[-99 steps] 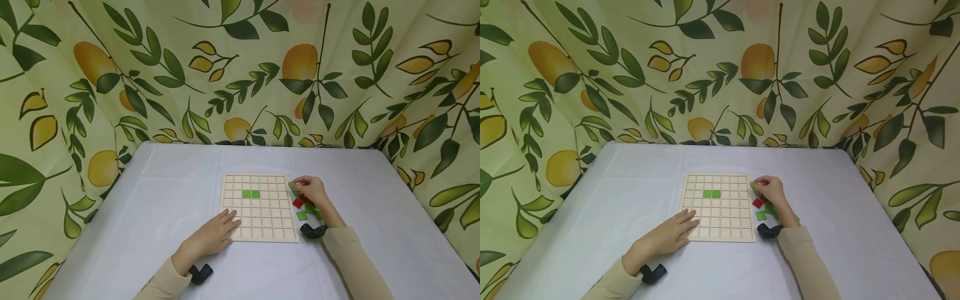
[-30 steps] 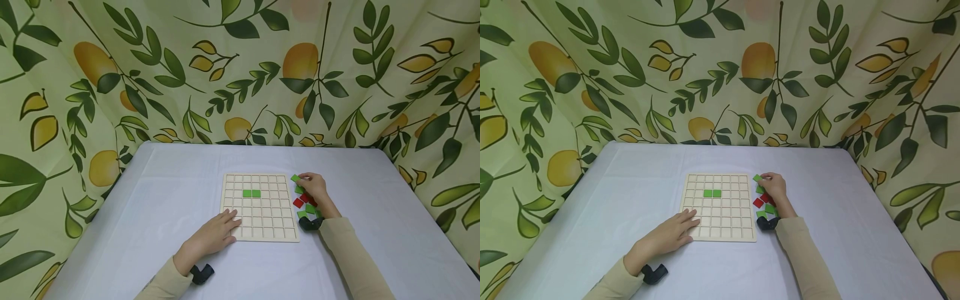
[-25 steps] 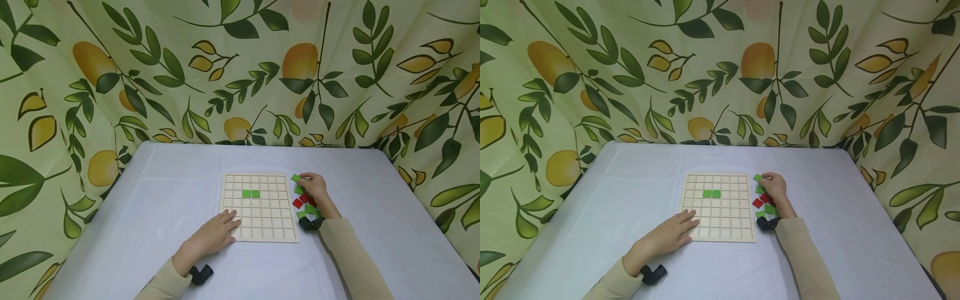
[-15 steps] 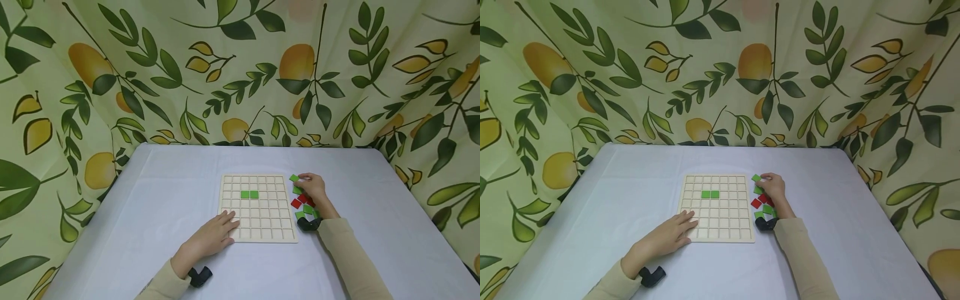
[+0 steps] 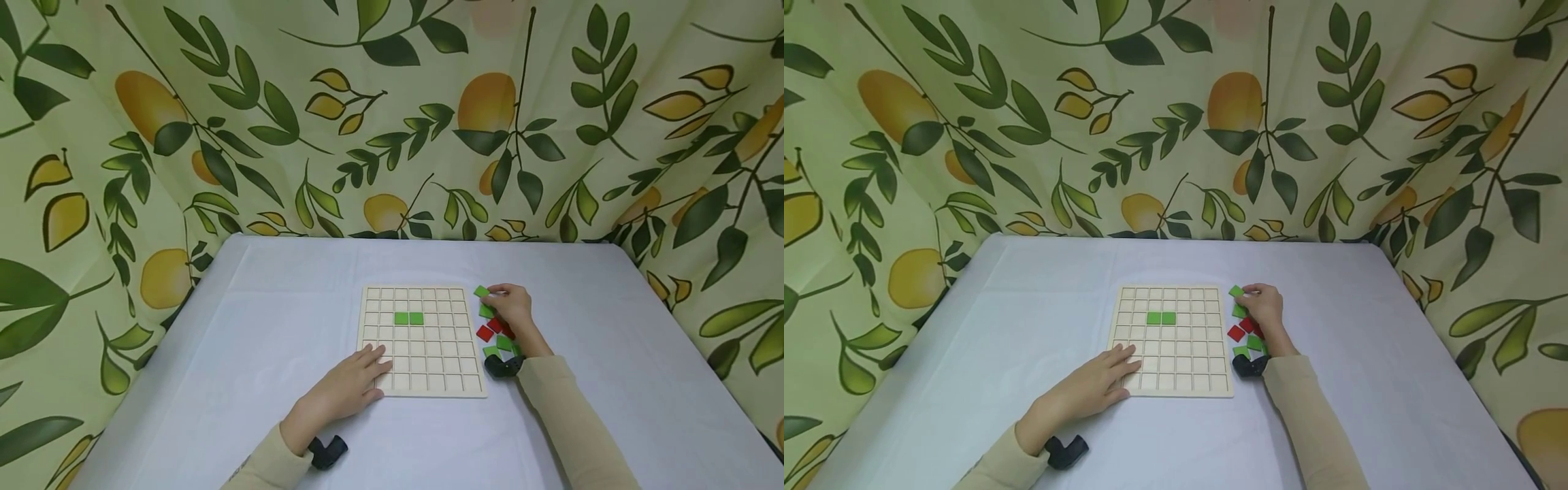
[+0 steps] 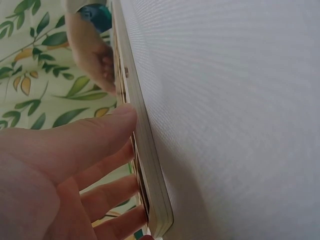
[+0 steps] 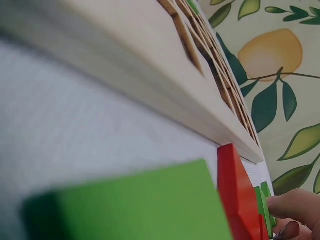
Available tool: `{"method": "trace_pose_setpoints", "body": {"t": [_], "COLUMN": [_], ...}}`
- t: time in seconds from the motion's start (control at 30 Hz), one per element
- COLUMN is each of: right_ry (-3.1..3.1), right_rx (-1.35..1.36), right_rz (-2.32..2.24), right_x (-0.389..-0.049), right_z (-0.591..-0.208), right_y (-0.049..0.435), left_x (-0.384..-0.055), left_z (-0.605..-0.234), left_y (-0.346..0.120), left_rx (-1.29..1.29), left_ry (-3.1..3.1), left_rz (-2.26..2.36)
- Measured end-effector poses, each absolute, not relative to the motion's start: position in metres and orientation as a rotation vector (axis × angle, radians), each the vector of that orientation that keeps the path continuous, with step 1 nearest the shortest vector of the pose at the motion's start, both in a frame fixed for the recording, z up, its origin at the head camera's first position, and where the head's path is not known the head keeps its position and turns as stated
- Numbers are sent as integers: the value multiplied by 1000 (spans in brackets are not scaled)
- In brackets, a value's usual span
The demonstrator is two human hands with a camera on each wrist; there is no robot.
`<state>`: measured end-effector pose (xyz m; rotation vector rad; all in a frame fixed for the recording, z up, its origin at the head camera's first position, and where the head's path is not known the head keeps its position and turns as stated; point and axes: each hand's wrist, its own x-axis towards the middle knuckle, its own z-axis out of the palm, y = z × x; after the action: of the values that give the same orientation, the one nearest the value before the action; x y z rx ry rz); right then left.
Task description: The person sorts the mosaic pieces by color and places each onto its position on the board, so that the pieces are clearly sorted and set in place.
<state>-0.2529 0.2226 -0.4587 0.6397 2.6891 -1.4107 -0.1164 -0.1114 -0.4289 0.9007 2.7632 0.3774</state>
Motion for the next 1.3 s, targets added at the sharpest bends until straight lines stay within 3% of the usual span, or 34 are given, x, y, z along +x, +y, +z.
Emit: {"method": "trace_pose_setpoints", "body": {"t": [1.3], "right_ry": [2720], "right_rx": [353], "right_rz": [-1406], "right_x": [-233], "right_z": [-451], "right_y": [215], "left_x": [-114], "left_z": [-426], "left_y": [-111], "left_rx": [910], "left_ry": [2779], "left_rz": [335]}}
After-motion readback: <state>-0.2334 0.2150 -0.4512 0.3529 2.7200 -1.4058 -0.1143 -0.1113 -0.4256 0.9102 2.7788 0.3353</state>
